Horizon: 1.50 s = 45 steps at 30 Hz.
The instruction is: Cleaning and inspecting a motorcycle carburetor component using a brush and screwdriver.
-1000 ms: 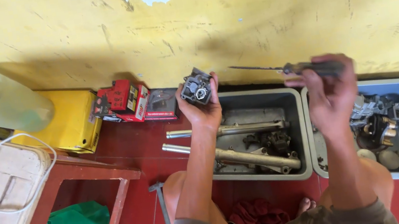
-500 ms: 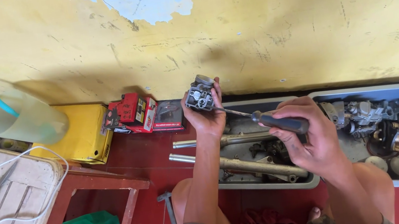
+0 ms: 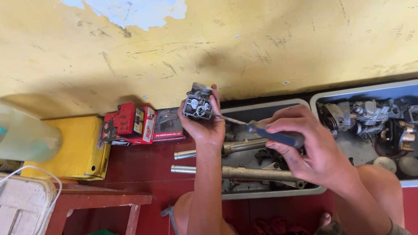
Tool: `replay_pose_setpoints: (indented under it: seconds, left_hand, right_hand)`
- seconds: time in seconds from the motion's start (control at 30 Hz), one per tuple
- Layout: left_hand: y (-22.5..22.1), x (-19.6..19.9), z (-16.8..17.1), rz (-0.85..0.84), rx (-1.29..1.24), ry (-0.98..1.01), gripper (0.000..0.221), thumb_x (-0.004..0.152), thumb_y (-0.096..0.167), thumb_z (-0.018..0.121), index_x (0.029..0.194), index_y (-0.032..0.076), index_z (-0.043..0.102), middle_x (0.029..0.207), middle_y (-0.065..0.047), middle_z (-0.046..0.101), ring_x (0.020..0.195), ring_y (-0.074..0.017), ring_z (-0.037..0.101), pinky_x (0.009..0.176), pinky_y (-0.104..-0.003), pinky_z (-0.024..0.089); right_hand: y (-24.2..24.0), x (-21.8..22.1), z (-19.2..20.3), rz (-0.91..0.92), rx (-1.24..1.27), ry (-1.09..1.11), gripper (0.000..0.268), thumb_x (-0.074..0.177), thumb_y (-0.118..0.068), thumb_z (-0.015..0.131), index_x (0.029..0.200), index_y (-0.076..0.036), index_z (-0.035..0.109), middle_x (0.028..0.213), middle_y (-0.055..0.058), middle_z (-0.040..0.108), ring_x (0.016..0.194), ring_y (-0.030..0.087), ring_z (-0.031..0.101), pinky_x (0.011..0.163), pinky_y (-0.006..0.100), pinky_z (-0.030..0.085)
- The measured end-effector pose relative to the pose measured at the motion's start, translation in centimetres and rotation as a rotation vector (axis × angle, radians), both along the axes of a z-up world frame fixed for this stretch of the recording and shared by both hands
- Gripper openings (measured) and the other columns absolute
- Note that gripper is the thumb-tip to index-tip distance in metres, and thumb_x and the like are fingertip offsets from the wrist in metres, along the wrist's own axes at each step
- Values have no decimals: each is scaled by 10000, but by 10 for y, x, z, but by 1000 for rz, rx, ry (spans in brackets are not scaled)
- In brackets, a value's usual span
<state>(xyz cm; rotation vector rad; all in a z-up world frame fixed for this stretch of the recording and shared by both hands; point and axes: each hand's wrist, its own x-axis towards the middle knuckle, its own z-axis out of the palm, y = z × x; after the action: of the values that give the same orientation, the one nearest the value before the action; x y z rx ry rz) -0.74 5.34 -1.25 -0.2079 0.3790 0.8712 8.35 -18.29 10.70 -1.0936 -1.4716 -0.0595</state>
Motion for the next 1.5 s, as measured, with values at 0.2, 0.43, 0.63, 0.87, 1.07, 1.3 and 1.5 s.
replay_pose_setpoints:
  seconds: [0.2,0.43,0.63,0.87,1.07,1.3,1.5]
  left_hand:
    - [-3,3,3,18,5,30,628,815,429,772,1330,91,649,1366,-348,600,1132,-434,697,975,-397,605]
    - [-5,2,6,3,-9,21,636,805,432,778,1320,79,653,1358,-360,599,1119,-433,703,959,-392,615]
    - [-7,3,9,0,1,26,620,812,438,772,1307,80,664,1341,-353,614,1106,-419,709,956,-376,616]
    - [-6,2,7,-3,16,20,601,819,443,761,1299,91,679,1339,-345,619,1111,-401,711,955,-364,619]
    - [-7,2,10,-11,12,16,617,814,433,766,1310,79,666,1323,-353,623,1093,-414,714,944,-376,624]
    - [-4,4,4,19,32,37,643,819,453,768,1332,83,654,1340,-351,616,1131,-424,699,984,-392,601]
    - [-11,4,11,121,106,99,694,828,501,746,1380,98,624,1338,-319,635,1111,-417,714,958,-389,621]
  right_hand:
    - [2,-3,8,-49,-68,-51,266,912,32,677,1170,-28,648,1001,136,621,968,382,715,861,475,592]
    - [3,0,6,-49,-70,-66,280,907,43,683,1177,-25,654,993,144,623,962,381,704,872,489,588]
    - [3,-1,10,-41,-56,-49,260,927,21,675,1181,-28,656,989,140,620,923,340,691,855,459,584]
    - [8,-4,7,-69,-11,-40,240,931,-20,693,1169,-17,660,972,140,624,903,344,694,848,438,585]
    - [11,-4,4,-86,-7,-25,262,920,-4,700,1177,-13,655,981,148,619,903,340,704,811,440,605]
    - [9,-11,6,-20,-45,-117,303,886,60,703,1182,13,661,943,204,602,896,428,722,784,532,642]
    - [19,-29,6,-164,41,-195,187,883,-102,811,923,-27,645,734,114,601,572,273,665,518,343,576]
